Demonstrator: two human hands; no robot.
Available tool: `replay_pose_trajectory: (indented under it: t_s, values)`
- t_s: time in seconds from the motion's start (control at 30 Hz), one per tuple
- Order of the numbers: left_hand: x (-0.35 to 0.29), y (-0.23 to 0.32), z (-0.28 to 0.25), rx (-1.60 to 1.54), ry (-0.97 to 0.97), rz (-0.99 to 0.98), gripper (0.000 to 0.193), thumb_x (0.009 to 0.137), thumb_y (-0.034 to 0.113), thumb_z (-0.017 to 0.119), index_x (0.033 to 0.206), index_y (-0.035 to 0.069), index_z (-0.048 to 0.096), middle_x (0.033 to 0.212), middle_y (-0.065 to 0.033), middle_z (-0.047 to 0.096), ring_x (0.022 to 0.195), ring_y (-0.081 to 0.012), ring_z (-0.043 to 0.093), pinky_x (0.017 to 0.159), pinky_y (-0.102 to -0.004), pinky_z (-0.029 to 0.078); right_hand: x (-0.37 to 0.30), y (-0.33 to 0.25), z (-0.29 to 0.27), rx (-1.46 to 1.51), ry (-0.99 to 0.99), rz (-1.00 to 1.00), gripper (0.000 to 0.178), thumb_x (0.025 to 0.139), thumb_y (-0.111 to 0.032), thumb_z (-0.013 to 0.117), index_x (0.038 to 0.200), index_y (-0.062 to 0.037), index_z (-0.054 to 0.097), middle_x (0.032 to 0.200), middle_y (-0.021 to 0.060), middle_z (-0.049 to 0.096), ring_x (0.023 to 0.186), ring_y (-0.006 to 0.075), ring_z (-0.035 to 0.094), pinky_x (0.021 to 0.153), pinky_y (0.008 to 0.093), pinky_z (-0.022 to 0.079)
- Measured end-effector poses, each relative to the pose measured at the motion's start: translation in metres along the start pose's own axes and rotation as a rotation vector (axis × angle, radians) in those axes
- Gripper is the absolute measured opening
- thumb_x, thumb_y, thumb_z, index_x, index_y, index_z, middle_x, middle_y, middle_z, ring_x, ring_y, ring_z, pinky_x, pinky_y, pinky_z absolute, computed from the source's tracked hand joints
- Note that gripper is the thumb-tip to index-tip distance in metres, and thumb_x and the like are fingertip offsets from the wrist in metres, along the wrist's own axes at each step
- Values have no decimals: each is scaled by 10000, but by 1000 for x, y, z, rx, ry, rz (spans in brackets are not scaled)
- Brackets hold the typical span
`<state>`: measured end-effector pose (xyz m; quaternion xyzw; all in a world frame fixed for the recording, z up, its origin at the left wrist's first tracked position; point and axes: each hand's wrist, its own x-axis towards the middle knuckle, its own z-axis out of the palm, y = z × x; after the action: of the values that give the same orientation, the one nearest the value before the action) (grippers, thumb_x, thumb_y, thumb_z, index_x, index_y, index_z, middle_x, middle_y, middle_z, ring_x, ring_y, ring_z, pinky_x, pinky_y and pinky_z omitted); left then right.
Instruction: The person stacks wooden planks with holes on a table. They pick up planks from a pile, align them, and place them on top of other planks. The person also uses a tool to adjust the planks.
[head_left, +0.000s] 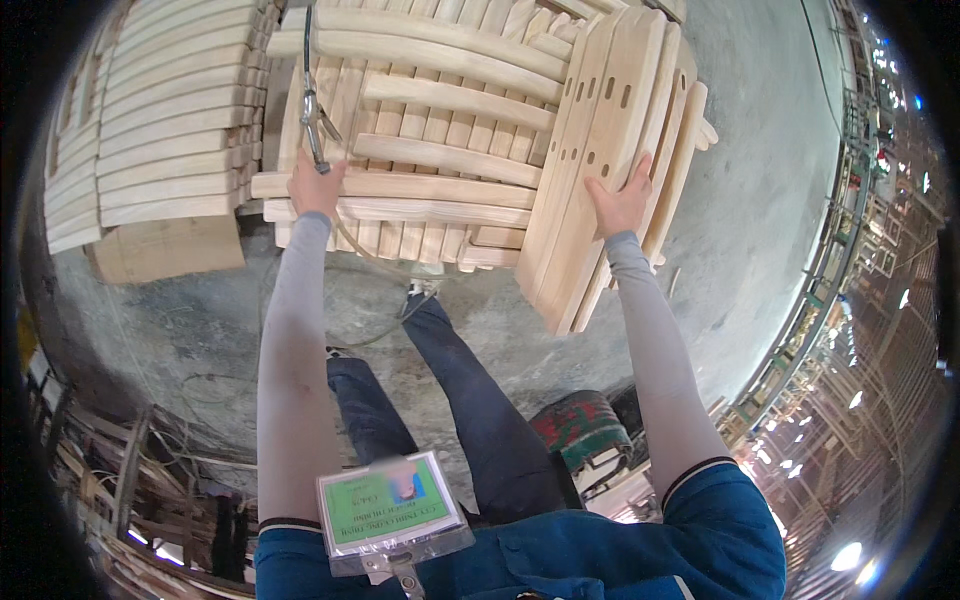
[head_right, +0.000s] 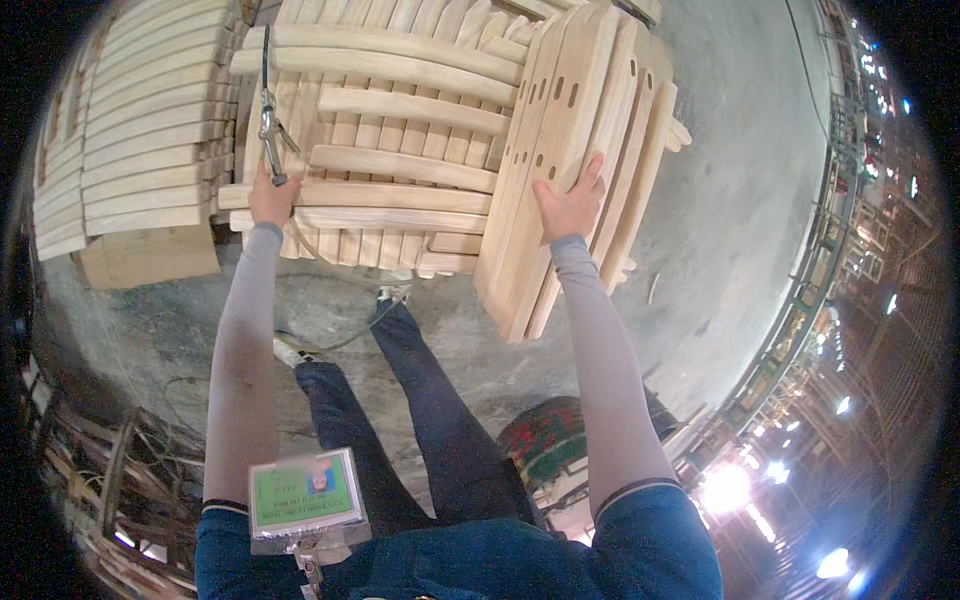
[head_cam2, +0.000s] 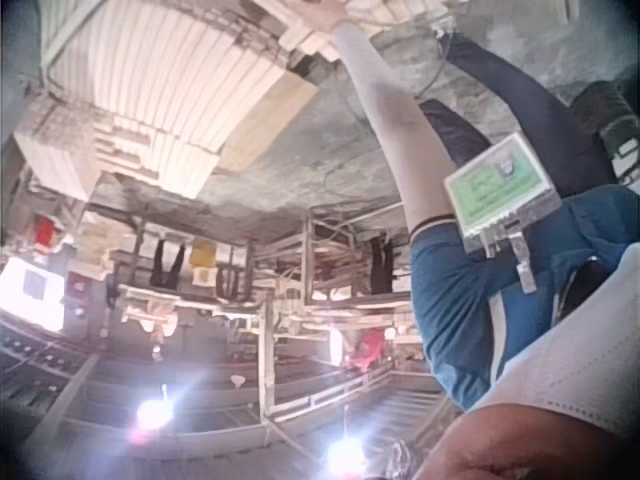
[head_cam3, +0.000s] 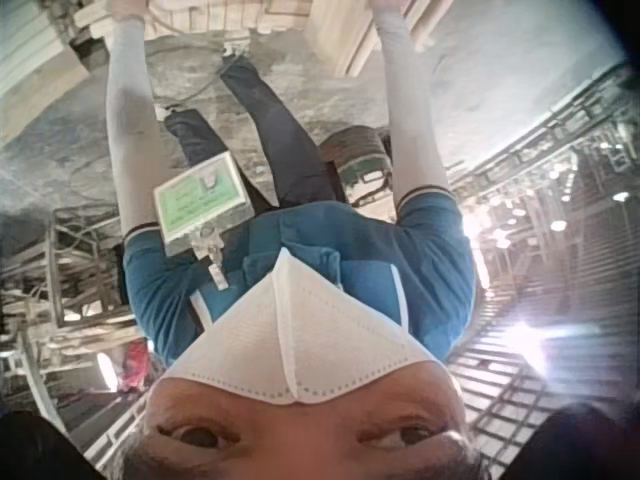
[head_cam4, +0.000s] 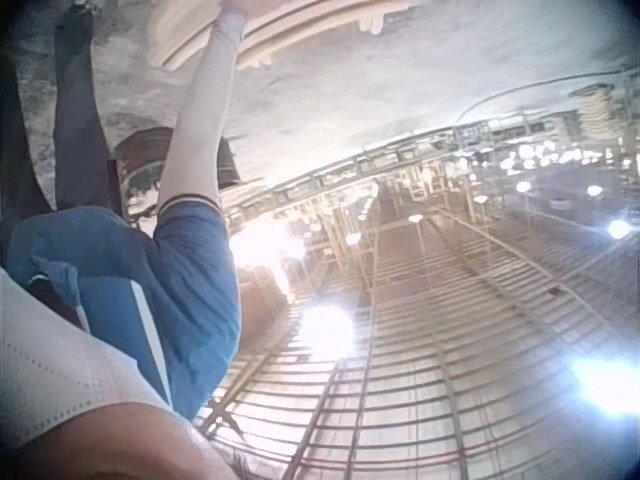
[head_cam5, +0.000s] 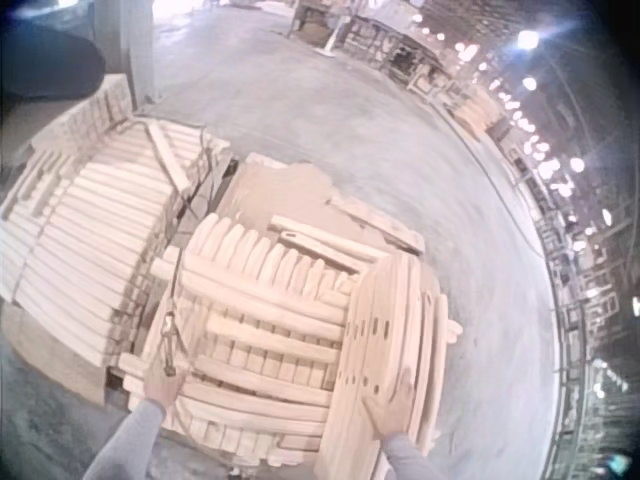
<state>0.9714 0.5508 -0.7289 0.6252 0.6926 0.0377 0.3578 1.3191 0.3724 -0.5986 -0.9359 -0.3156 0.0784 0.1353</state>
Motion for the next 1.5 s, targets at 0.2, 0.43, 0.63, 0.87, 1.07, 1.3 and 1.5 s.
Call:
replay_pose_trajectory:
  t_s: [0.2, 0.43, 0.63, 0.87, 1.07, 1.3, 1.5]
  values:
    - [17, 4, 2, -146, 95, 74, 472, 764, 142, 553, 1214, 81, 424, 785, -178, 594, 687, -328, 598, 617, -428, 456, 0, 8, 7, 19, 18, -66, 1010, 591, -247, 733, 1378, -58, 129, 1247, 258, 337, 1155, 378, 356, 968, 406, 320]
    - [-77, 8, -92, -548, -399, -18, 420, 776, 108, 563, 1163, -14, 453, 702, -33, 500, 501, -71, 439, 442, -229, 370, -2, 8, 11, 24, -1, -70, 1027, 596, -266, 732, 1379, -37, 108, 1282, 268, 310, 1188, 385, 318, 1001, 399, 278]
    - [-116, 11, -117, -340, -218, 457, 354, 788, 85, 526, 1130, 15, 462, 1048, -156, 487, 789, -265, 555, 624, -344, 445, 0, 9, 12, 56, -17, -95, 1036, 598, -269, 722, 1384, -43, 85, 1280, 282, 304, 1184, 387, 322, 1003, 398, 274]
    - [-112, 22, -128, -285, -446, 415, 236, 818, 135, 540, 1007, 10, 472, 873, -181, 563, 791, -350, 568, 637, -411, 445, -4, 0, 8, -46, -8, -3, 1045, 593, -280, 715, 1391, -84, 69, 1277, 302, 287, 1183, 407, 324, 985, 422, 299]
    - [-149, 34, -114, 1, -832, 496, 421, 885, 403, 446, 867, -8, 537, 684, -191, 569, 681, -378, 567, 625, -450, 434, -4, -8, 8, -139, -43, 85, 1039, 599, -327, 696, 1387, -101, 57, 1276, 311, 280, 1182, 437, 313, 961, 452, 326]
    - [-156, 34, -92, 56, -871, 438, 571, 893, 472, 373, 709, -38, 552, 642, -226, 553, 638, -387, 553, 605, -453, 432, -6, -18, 4, -210, -22, 79, 1012, 611, -357, 676, 1387, -117, 74, 1268, 283, 302, 1107, 441, 395, 918, 472, 367]
    - [-90, 70, -85, -11, -1041, 112, 673, 889, 530, 334, 581, -45, 502, 466, -125, 481, 373, -250, 513, 416, -374, 434, -3, -19, 4, -235, -32, 107, 1011, 613, -368, 673, 1390, -133, 70, 1280, 296, 290, 1114, 451, 392, 897, 485, 382]
